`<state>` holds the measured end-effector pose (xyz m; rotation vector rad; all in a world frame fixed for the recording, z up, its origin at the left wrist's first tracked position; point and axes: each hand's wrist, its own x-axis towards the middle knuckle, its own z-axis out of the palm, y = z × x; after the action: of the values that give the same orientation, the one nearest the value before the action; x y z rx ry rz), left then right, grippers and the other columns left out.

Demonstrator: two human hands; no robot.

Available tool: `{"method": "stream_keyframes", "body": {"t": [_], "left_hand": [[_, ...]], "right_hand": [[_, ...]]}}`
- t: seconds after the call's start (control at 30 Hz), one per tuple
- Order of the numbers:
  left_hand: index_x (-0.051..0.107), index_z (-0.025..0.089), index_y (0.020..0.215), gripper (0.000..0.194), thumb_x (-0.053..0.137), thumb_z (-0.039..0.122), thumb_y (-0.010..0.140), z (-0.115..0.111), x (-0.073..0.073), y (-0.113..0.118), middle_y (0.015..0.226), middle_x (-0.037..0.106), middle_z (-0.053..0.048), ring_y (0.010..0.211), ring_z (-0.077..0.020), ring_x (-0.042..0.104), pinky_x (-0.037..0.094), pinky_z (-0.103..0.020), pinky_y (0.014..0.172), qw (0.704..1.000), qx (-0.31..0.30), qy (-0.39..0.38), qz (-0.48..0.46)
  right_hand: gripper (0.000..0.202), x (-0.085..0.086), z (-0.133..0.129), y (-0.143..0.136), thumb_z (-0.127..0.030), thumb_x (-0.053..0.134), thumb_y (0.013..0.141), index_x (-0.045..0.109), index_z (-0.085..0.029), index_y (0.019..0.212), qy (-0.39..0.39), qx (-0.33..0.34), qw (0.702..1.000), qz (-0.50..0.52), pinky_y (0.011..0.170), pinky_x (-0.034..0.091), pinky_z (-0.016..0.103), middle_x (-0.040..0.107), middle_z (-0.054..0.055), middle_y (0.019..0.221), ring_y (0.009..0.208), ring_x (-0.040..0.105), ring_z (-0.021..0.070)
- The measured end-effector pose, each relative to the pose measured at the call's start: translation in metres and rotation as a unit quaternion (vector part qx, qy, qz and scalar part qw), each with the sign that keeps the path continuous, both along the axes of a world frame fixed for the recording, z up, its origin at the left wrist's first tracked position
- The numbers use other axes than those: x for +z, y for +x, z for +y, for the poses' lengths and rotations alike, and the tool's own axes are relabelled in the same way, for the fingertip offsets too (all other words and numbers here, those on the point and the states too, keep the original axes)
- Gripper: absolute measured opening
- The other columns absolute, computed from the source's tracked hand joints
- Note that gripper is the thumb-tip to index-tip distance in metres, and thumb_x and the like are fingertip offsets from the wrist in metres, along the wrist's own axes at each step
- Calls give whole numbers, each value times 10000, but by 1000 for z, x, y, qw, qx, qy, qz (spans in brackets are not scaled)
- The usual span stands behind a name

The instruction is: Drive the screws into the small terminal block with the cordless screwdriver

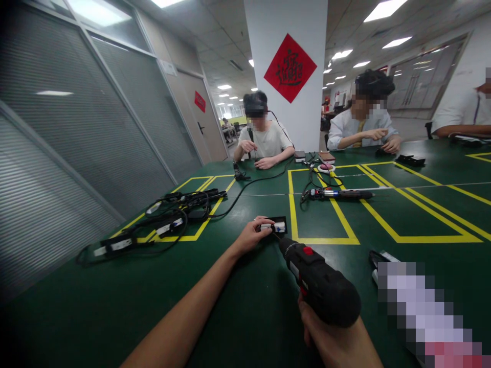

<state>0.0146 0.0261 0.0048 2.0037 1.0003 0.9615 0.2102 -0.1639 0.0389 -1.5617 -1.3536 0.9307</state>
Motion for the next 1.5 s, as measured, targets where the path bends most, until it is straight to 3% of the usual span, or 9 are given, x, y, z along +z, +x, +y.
{"method": "stream_keyframes", "body": {"t": [0.13, 0.23, 0.4, 0.47, 0.6, 0.8, 1.03, 1.3, 1.5], "left_hand": [[615, 186, 1003, 282, 547, 300, 754, 0, 1, 0, 1089, 509, -73, 1063, -191, 452, 333, -317, 937, 1000, 3, -3, 1], [618, 186, 997, 278, 550, 296, 751, -1, 2, 0, 1092, 510, -73, 1079, -195, 442, 326, -323, 947, 1000, 5, -6, 0], [620, 184, 998, 280, 553, 293, 748, -1, 1, 0, 1088, 518, -74, 1084, -196, 441, 319, -329, 959, 1000, 6, -3, 2], [621, 185, 994, 274, 554, 286, 747, -1, 0, 0, 1080, 522, -73, 1081, -196, 443, 316, -334, 961, 1000, 8, 1, 0], [623, 185, 992, 277, 555, 291, 746, -1, 1, 0, 1072, 525, -73, 1069, -197, 451, 322, -333, 955, 1000, 7, 1, 0], [622, 182, 997, 284, 553, 300, 748, 0, 0, 0, 1074, 520, -76, 1046, -195, 463, 347, -325, 929, 1000, 4, -2, -1], [615, 189, 1007, 291, 552, 313, 752, 2, -2, -2, 1081, 507, -75, 1046, -187, 462, 339, -322, 939, 1000, -6, 3, -2], [613, 184, 1015, 291, 545, 299, 756, 0, 0, -1, 1091, 501, -78, 1055, -192, 456, 347, -324, 932, 1000, -7, -4, 1], [616, 181, 1011, 292, 545, 302, 755, -2, 4, 0, 1078, 510, -76, 1042, -189, 461, 354, -324, 925, 1000, -5, -4, 2]], "right_hand": [[397, -5, 7, 1, -334, 530, 643, 574, -158, 995, 44, -19, 997, -56, 315, 460, 310, 618, 14, 493, 322, 574, 197], [358, -5, 11, 1, -292, 529, 619, 593, -158, 944, 27, -31, 997, -65, 303, 453, 310, 624, 22, 514, 290, 550, 180], [229, 0, 5, 0, -325, 564, 634, 610, -196, 818, -9, -17, 1000, 23, 306, 428, 285, 648, 19, 553, 319, 556, 168], [184, 3, -2, 1, -356, 543, 675, 594, -205, 770, -28, 3, 999, 44, 317, 420, 275, 597, -12, 444, 322, 547, 165], [253, 4, -10, 2, -423, 473, 733, 562, -201, 819, -50, 17, 997, 48, 370, 439, 265, 548, -35, 389, 357, 549, 156], [366, -2, -6, 4, -447, 485, 724, 503, -180, 974, -49, 31, 997, 49, 346, 425, 253, 679, 46, 708, 330, 507, 110], [501, -5, -6, 4, -407, 517, 721, 416, -178, 1155, -49, 25, 996, 76, 318, 396, 247, 680, 60, 770, 344, 531, 115], [302, 14, -10, 4, -410, 498, 714, 529, -173, 900, -70, 29, 996, 50, 400, 426, 265, 670, 43, 640, 396, 534, 135], [298, 2, -7, 4, -416, 507, 701, 478, -204, 909, -96, 28, 990, 98, 409, 396, 275, 648, 25, 650, 423, 547, 154]]}}
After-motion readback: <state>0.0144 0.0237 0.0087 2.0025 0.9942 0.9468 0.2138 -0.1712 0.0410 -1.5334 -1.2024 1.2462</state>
